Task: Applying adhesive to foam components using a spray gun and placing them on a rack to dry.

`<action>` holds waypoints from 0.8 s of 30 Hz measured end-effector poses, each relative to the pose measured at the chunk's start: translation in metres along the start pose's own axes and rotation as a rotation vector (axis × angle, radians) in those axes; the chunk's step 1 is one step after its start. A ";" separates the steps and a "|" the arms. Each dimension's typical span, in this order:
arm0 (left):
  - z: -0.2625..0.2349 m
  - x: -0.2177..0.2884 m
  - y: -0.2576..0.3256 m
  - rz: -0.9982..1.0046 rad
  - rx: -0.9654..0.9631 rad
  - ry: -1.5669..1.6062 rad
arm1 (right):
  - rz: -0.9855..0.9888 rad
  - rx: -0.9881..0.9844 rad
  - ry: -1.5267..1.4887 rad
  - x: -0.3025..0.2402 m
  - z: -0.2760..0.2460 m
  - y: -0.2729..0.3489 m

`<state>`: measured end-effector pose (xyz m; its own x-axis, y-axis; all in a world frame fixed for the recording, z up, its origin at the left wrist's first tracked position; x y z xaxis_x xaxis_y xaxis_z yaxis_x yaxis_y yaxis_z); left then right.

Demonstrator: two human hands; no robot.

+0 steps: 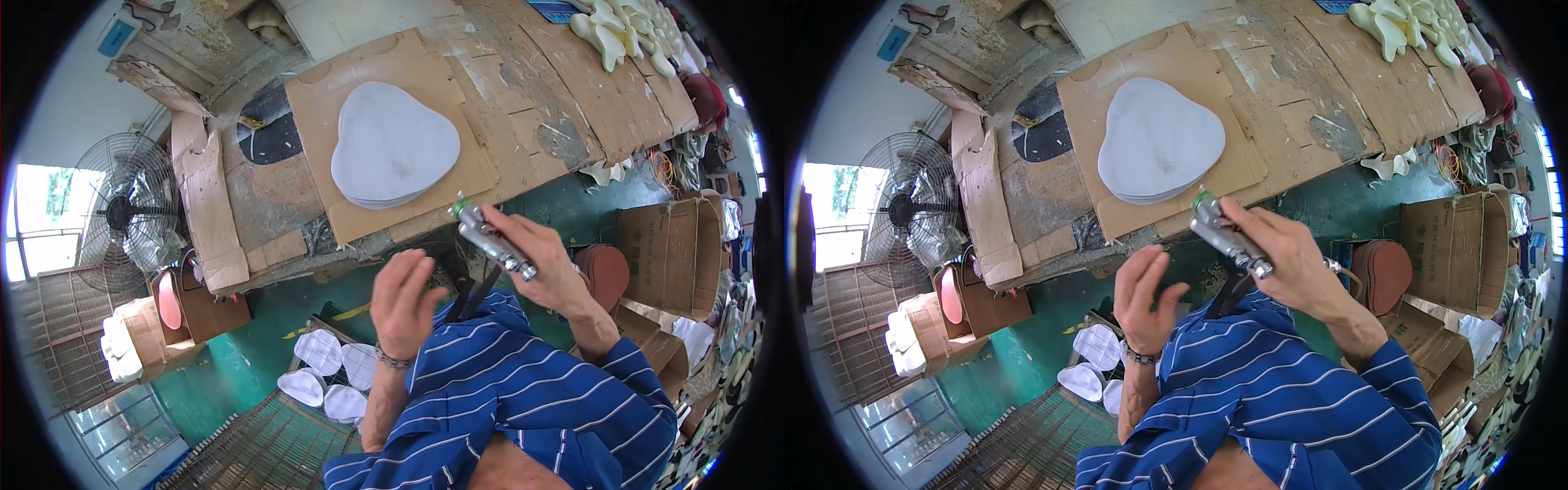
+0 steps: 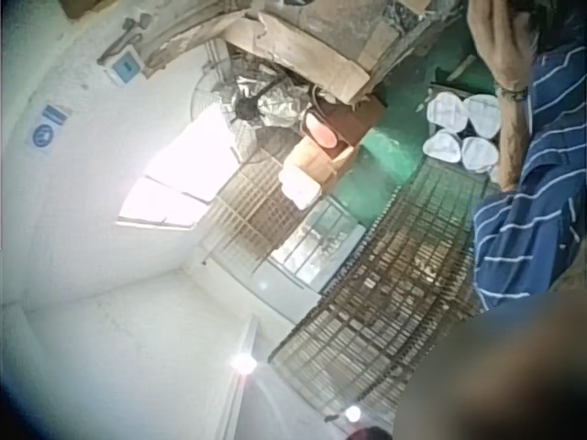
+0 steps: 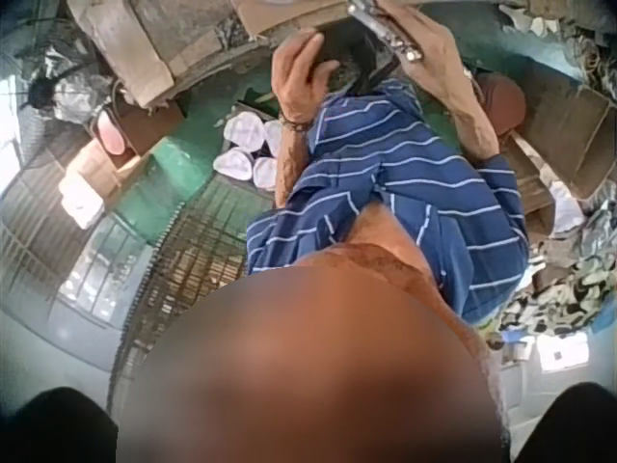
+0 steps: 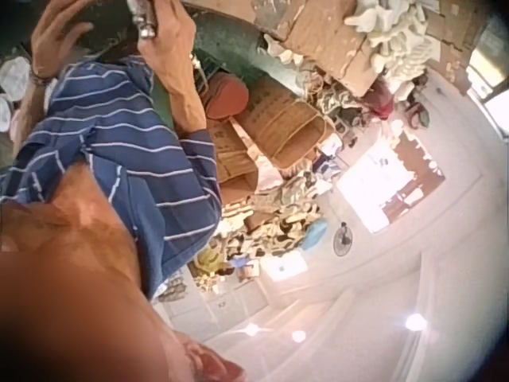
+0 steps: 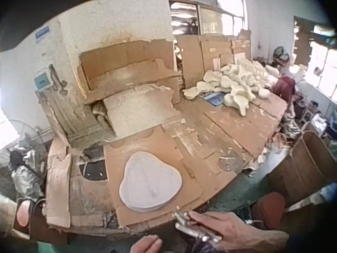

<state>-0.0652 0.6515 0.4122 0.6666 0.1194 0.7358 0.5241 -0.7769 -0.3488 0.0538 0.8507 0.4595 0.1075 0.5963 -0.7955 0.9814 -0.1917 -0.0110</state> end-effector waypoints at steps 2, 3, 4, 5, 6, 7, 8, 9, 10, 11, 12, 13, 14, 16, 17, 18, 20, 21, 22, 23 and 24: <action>0.006 -0.041 0.027 -0.181 0.014 -0.033 | 0.024 0.061 0.025 0.001 -0.010 0.000; 0.011 -0.062 0.045 -0.265 0.018 -0.056 | 0.029 0.062 0.025 0.000 -0.013 0.001; 0.017 -0.084 0.062 -0.320 0.026 -0.077 | 0.022 0.077 0.043 0.000 -0.016 0.002; 0.023 -0.102 0.080 -0.308 0.024 -0.074 | 0.014 0.093 0.062 -0.001 -0.018 0.003; 0.029 -0.122 0.100 -0.441 0.002 -0.037 | 0.029 0.092 0.025 -0.002 -0.019 0.004; 0.036 -0.141 0.119 -0.616 -0.030 0.006 | 0.032 0.094 0.027 -0.004 -0.020 0.005; 0.042 -0.150 0.134 -0.572 -0.025 0.003 | 0.019 0.057 0.006 -0.006 -0.019 0.006; 0.046 -0.160 0.146 -0.652 -0.016 0.081 | 0.005 0.020 -0.021 -0.007 -0.018 0.007; 0.050 -0.169 0.154 -0.814 -0.033 0.155 | -0.004 0.001 -0.006 -0.009 -0.016 0.008; 0.050 -0.167 0.153 -0.729 -0.011 0.160 | 0.006 0.004 -0.006 -0.009 -0.015 0.008; 0.049 -0.161 0.149 -0.724 0.004 0.174 | 0.010 0.003 0.003 -0.008 -0.013 0.008; 0.047 -0.152 0.141 -0.805 -0.007 0.188 | 0.012 -0.003 0.012 -0.008 -0.011 0.008; 0.038 -0.134 0.124 -0.619 0.064 0.117 | 0.001 0.011 0.031 -0.006 -0.009 0.006; 0.025 -0.089 0.081 -0.372 0.128 0.024 | 0.029 0.004 0.052 0.003 -0.003 0.000; 0.019 -0.063 0.062 -0.324 0.134 -0.028 | 0.022 -0.016 0.055 0.005 0.002 0.003; 0.018 -0.036 0.041 -0.256 0.221 0.123 | 0.058 -0.014 0.063 0.006 0.007 0.004; 0.009 0.013 -0.001 0.083 0.113 0.084 | 0.018 -0.052 0.053 0.008 0.016 -0.002; 0.007 0.028 -0.020 0.222 0.024 0.077 | 0.000 -0.044 0.057 0.008 0.017 -0.002; 0.008 0.038 -0.035 0.322 -0.013 0.084 | 0.023 -0.087 0.055 0.009 0.021 -0.001; 0.010 0.043 -0.047 0.361 -0.076 0.087 | 0.016 -0.108 0.049 0.008 0.023 0.000; 0.011 0.047 -0.055 0.386 -0.070 0.078 | 0.009 -0.125 0.000 0.008 0.024 0.000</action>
<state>-0.0572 0.7062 0.4596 0.7637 -0.2348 0.6013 0.2040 -0.7959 -0.5700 0.0511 0.8371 0.4383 0.1164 0.5950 -0.7952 0.9926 -0.0982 0.0719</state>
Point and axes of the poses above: each hand's wrist, its own y-axis away from the middle knuckle, its own z-axis out of the palm, x = y × z, the point moved 3 cm from there along -y, towards the middle knuckle, and after that the axes turned 11 degrees about -x, right-handed, at the moved point
